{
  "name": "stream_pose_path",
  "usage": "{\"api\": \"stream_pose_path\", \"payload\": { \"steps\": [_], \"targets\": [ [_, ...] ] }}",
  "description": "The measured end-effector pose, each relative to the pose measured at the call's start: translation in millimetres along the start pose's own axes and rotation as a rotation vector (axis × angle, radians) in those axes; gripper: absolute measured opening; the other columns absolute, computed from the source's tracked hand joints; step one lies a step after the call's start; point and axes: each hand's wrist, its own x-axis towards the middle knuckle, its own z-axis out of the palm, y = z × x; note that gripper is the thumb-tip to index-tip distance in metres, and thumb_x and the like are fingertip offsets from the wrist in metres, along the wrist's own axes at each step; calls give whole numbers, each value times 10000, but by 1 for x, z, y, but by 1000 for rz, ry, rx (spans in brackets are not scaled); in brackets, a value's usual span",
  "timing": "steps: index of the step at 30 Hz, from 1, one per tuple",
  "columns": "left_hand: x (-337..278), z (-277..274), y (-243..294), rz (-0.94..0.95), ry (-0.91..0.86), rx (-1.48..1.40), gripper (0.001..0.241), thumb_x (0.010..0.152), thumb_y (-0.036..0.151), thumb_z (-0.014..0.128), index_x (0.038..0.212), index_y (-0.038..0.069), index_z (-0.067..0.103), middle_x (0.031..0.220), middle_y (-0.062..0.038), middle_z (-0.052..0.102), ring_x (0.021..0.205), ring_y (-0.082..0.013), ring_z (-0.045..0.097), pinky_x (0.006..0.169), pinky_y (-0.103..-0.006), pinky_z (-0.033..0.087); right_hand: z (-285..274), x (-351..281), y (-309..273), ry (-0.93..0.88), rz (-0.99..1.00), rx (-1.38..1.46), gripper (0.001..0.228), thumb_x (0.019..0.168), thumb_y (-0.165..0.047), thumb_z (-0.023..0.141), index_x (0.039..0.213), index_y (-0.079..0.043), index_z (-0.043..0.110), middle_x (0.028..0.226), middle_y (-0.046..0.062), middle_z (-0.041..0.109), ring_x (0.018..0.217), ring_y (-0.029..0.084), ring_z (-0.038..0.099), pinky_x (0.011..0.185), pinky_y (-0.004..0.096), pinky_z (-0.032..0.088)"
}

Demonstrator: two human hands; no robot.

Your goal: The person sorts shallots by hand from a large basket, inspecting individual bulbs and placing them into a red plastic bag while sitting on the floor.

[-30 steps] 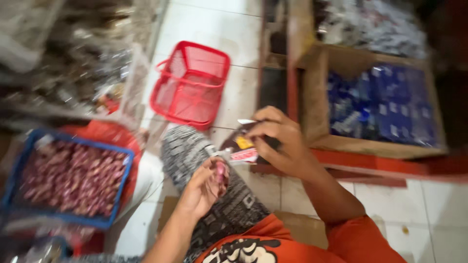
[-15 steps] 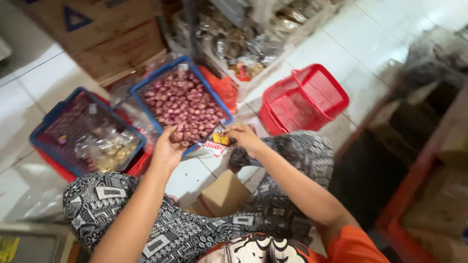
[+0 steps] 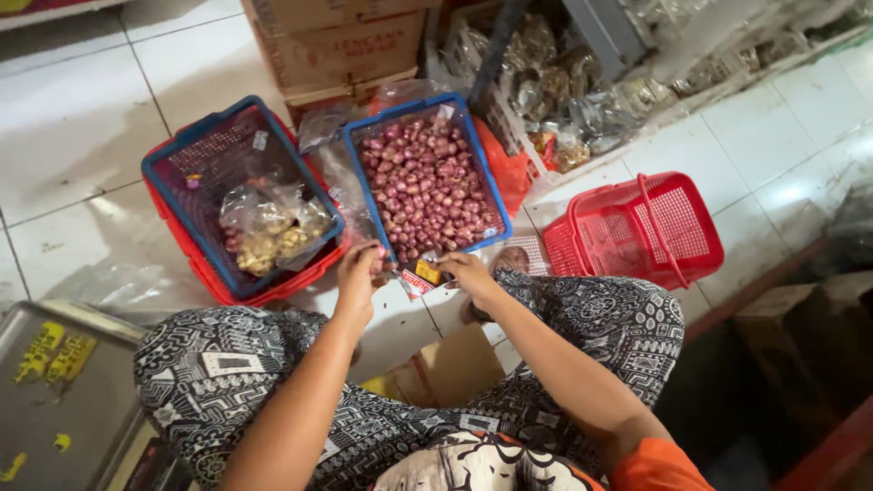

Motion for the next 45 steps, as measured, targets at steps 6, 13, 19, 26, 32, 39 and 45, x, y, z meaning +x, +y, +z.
{"api": "stream_pose_path", "payload": {
  "steps": [6, 13, 19, 26, 32, 39, 45],
  "targets": [
    [5, 11, 23, 24, -31, -175, 208, 862, 177, 697, 1059, 125, 657, 848, -32, 693, 708, -186, 696, 515, -300, 505, 39, 35, -32, 43, -72, -122, 160, 919, -177, 665, 1015, -78, 745, 920, 3, 718, 766, 131, 671, 604, 282, 553],
    [43, 13, 131, 97, -172, -483, 107, 939, 199, 658, 979, 102, 640, 873, -26, 690, 747, -169, 703, 555, -284, 510, 45, 128, -150, 103, -339, -323, 149, 911, -147, 671, 982, -82, 785, 813, 9, 718, 682, 93, 577, 582, 241, 445],
    [76, 9, 142, 159, -64, -406, 128, 922, 179, 686, 1021, 117, 636, 853, -17, 650, 730, -163, 694, 567, -282, 516, 41, 163, -194, -4, -337, -220, 142, 916, -144, 653, 994, -59, 735, 920, 12, 732, 835, 101, 647, 691, 249, 517],
    [107, 0, 115, 112, 71, -337, 216, 881, 147, 689, 1090, 129, 639, 877, 12, 704, 737, -150, 695, 578, -279, 512, 75, 201, -155, -96, -332, -182, 170, 959, -117, 655, 1045, -22, 766, 973, 47, 756, 868, 133, 673, 739, 265, 527],
    [120, -3, 104, 102, 25, -287, 225, 899, 158, 704, 1114, 127, 645, 809, -12, 637, 744, -179, 726, 567, -278, 485, 82, 229, -189, 51, -186, -110, 187, 946, -126, 621, 1063, -52, 747, 962, 57, 722, 696, 190, 591, 547, 321, 481],
    [126, -22, 98, 78, 101, -249, 218, 884, 155, 686, 1097, 127, 652, 870, -11, 690, 725, -162, 717, 568, -281, 500, 77, 237, -228, 85, -181, 121, 166, 950, -149, 626, 1040, -63, 736, 1022, 37, 733, 794, 175, 683, 622, 341, 594],
    [126, -29, 105, 119, 115, -263, 208, 894, 149, 689, 1091, 101, 647, 916, -50, 713, 729, -175, 715, 561, -281, 494, 76, 258, -200, 51, -27, 19, 193, 957, -185, 619, 1092, -80, 710, 1057, 98, 687, 894, 263, 648, 722, 390, 552]
  ]
}}
